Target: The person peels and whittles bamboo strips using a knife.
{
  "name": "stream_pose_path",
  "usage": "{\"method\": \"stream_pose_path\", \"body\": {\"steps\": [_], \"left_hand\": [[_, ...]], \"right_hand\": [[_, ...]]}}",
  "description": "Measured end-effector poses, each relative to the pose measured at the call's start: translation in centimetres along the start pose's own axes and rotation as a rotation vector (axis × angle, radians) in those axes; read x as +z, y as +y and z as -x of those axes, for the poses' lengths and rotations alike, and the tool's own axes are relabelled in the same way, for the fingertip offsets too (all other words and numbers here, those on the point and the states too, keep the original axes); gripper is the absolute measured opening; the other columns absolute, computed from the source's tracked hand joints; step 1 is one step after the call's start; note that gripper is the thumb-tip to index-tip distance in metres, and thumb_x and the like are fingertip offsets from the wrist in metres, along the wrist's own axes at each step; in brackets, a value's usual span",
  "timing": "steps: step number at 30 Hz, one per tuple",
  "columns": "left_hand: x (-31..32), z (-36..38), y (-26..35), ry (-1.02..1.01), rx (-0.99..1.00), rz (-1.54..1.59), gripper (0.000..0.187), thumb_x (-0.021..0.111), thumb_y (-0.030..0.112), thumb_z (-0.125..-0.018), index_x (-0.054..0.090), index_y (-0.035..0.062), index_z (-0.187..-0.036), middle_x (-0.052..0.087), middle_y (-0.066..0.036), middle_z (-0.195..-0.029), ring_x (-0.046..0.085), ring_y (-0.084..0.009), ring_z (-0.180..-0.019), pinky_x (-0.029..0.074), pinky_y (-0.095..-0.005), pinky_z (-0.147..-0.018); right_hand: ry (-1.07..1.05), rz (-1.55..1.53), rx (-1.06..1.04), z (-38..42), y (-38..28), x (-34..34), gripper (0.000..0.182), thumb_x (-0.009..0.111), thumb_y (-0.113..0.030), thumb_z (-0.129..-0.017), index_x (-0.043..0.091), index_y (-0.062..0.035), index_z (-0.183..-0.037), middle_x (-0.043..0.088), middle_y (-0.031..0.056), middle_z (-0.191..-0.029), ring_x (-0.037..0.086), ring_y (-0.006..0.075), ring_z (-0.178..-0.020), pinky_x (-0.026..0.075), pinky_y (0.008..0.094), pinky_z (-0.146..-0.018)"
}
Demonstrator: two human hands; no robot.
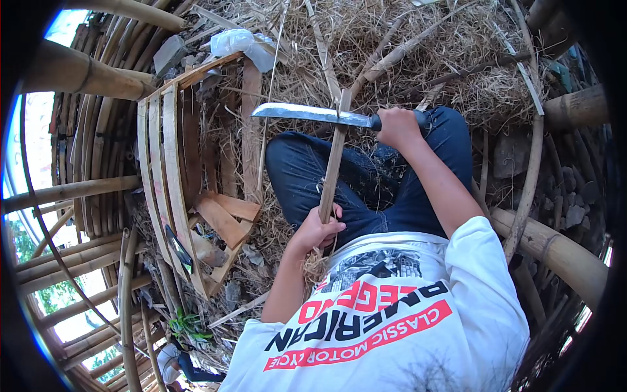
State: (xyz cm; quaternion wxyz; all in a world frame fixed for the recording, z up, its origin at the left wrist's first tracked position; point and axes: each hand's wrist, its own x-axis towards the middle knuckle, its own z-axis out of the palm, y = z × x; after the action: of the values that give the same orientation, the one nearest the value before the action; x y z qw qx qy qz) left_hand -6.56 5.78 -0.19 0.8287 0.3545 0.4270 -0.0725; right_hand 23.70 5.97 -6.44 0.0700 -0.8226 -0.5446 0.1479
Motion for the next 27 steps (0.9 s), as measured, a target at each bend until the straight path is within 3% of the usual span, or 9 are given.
{"method": "stream_pose_path", "body": {"steps": [11,15,27], "left_hand": [[1.5,0.1,0.3,0.063,0.047,-0.118,0.024,0.068,0.003,-0.085,0.049,0.0062,-0.100,0.037,0.009,-0.056,0.033,-0.0018,-0.041,0.022,-0.0221,-0.037],[1.8,0.8,-0.8,0.074,0.120,-0.334,0.026,0.067,0.000,-0.082,0.049,0.0043,-0.101,0.037,0.009,-0.055,0.035,-0.0018,-0.043,0.026,-0.0218,-0.039],[2.4,1.1,-0.7,0.108,0.053,-0.172,0.028,0.065,-0.005,-0.081,0.047,0.0057,-0.099,0.036,0.009,-0.056,0.035,-0.0018,-0.042,0.026,-0.0213,-0.038]], "right_hand": [[0.068,-0.083,-0.246,2.8,0.8,-0.3,0.023,0.071,-0.021,-0.064,0.063,-0.0069,-0.079,0.067,0.0137,-0.074,0.068,0.0322,-0.073,0.054,0.0427,-0.068],[0.047,0.001,-0.087,1.2,2.8,-0.8,0.025,0.072,-0.020,-0.063,0.066,-0.0078,-0.084,0.068,0.0130,-0.076,0.068,0.0312,-0.075,0.054,0.0432,-0.070],[-0.021,-0.031,0.016,-1.4,1.8,0.2,0.024,0.071,-0.023,-0.065,0.069,-0.0099,-0.085,0.070,0.0149,-0.087,0.069,0.0315,-0.085,0.055,0.0422,-0.077]]}}
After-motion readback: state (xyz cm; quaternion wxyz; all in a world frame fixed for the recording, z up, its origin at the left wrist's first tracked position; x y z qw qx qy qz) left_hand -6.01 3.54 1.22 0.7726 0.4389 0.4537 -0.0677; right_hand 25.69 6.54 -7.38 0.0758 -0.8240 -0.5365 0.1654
